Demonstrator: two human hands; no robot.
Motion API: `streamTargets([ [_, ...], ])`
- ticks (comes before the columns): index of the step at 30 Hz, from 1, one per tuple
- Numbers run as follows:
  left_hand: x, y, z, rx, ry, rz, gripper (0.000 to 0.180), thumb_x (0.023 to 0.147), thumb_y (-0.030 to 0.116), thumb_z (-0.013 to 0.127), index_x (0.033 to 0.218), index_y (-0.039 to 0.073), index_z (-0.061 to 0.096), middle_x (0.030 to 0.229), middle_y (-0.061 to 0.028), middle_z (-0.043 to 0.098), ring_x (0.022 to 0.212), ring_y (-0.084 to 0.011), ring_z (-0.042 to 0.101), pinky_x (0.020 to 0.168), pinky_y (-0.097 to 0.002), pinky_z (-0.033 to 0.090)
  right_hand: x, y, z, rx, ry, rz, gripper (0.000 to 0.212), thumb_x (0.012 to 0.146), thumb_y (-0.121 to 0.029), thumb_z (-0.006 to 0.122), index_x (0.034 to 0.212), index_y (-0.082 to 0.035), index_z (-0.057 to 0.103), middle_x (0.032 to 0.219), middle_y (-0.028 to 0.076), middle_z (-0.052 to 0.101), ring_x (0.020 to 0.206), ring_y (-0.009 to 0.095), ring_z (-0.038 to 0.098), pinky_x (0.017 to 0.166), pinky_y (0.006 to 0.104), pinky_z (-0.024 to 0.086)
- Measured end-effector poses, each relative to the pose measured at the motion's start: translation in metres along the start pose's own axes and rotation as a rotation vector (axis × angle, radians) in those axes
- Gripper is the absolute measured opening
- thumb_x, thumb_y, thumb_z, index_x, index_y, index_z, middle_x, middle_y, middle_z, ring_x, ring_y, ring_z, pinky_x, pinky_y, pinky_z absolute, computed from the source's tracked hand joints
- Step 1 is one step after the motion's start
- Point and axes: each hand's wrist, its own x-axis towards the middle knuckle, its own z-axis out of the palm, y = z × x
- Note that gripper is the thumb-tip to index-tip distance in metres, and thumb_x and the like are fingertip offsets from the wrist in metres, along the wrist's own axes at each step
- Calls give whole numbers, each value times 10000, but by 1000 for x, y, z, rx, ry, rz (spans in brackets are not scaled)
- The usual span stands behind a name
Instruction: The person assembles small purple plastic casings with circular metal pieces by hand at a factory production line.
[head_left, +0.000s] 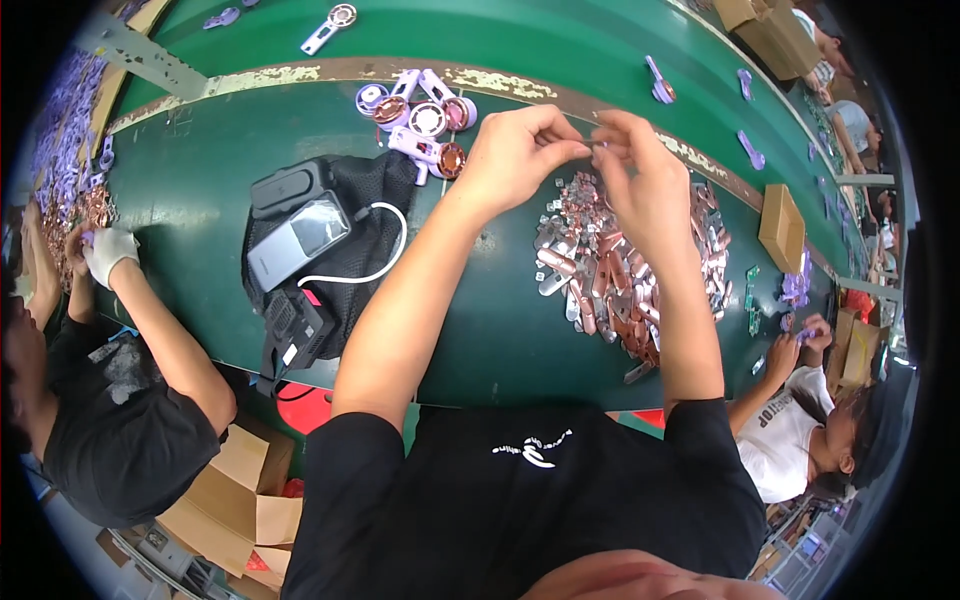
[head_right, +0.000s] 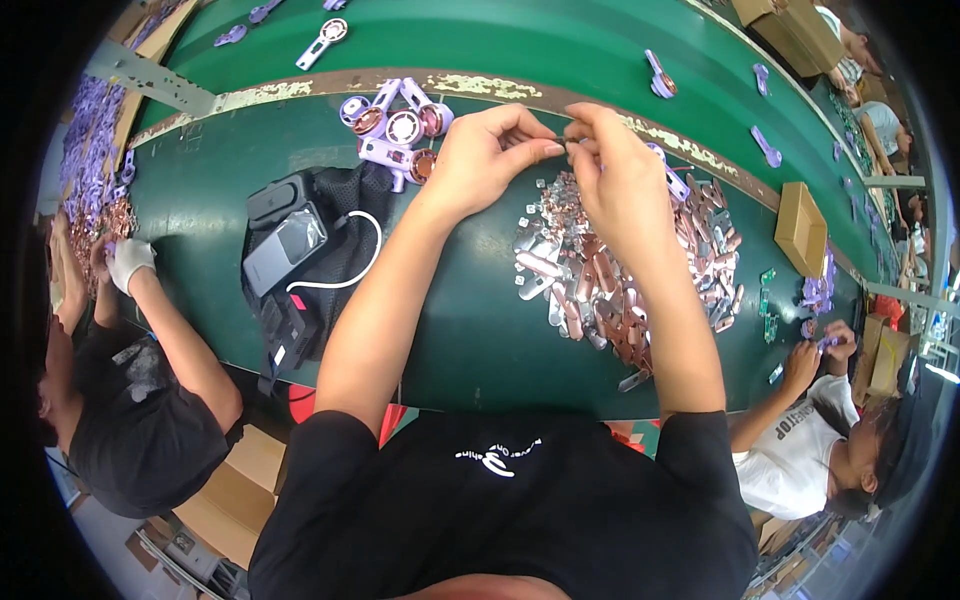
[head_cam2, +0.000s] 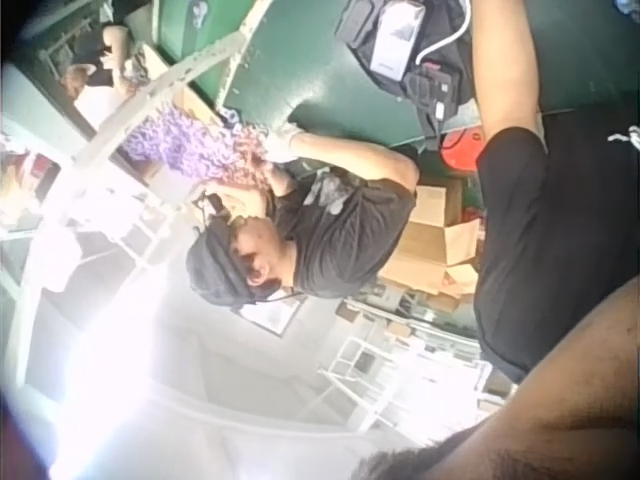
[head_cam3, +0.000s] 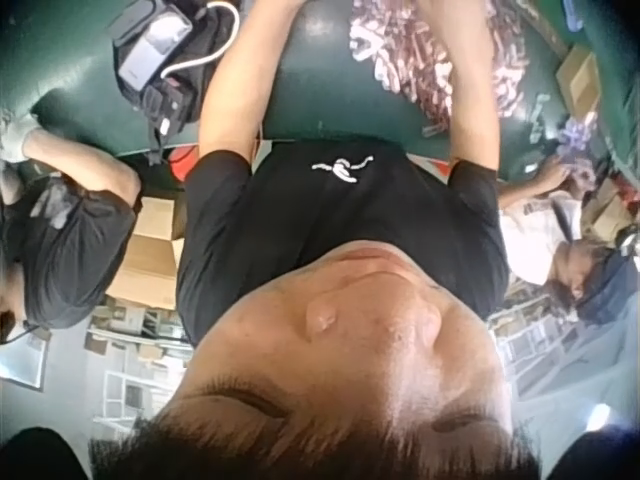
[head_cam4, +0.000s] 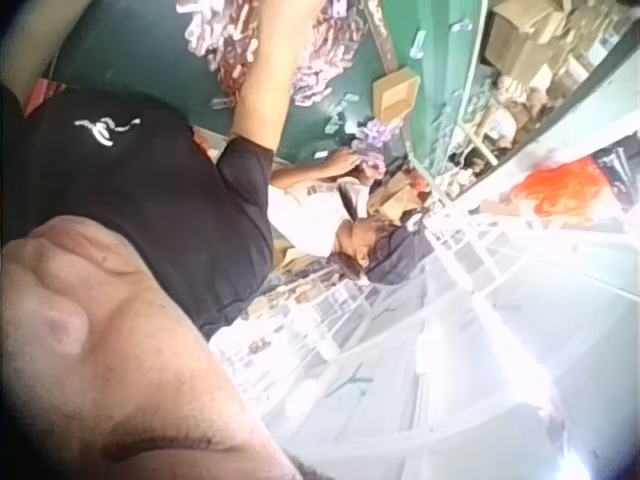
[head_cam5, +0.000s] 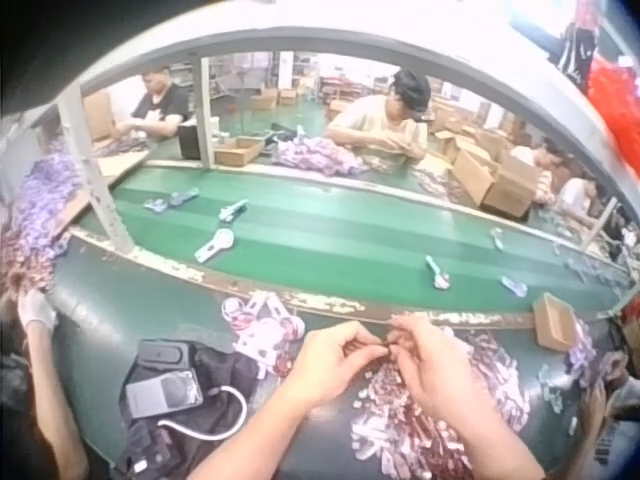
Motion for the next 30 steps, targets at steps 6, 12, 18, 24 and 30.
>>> streamTargets([
  [6, 7, -13, 5, -123, 305, -72, 166, 1007, 29, 674, 1152, -40, 633, 1002, -126, 779, 862, -143, 738, 778, -284, 596, 5, 15, 8, -103, -212, -33, 104, 892, -32, 713, 991, -5, 728, 1005, 167, 680, 950, 380, 688, 853, 463, 545],
  [12, 8, -19, 5, -210, 326, -64, 231, 1054, 9, 573, 1273, -63, 600, 1120, -160, 768, 975, -190, 759, 841, -294, 601, 7, 15, 20, -291, -469, -15, 71, 902, -71, 686, 947, -27, 718, 986, 143, 679, 966, 382, 696, 839, 482, 556],
  [18, 8, -21, 6, -345, 219, -142, 252, 1057, 16, 561, 1277, -83, 635, 1182, -183, 749, 1009, -208, 758, 884, -313, 618, 8, 19, 22, -147, -356, 22, 56, 922, -77, 669, 943, -27, 656, 985, 146, 678, 953, 391, 695, 816, 490, 557],
  [24, 2, -15, 19, -384, 99, -119, 220, 1021, -5, 563, 1202, -76, 667, 1027, -151, 788, 930, -187, 780, 825, -311, 623, 20, 22, 24, -40, -27, 48, 79, 941, -66, 688, 996, -14, 665, 993, 167, 666, 911, 391, 685, 790, 460, 545],
  [30, 0, -14, 13, -454, 12, -179, 183, 1026, 17, 603, 1165, -85, 661, 1039, -158, 780, 962, -195, 773, 840, -307, 623, 23, 28, 25, 100, -27, 211, 152, 895, -47, 770, 973, 21, 659, 893, 116, 696, 755, 201, 674, 702, 342, 545],
])
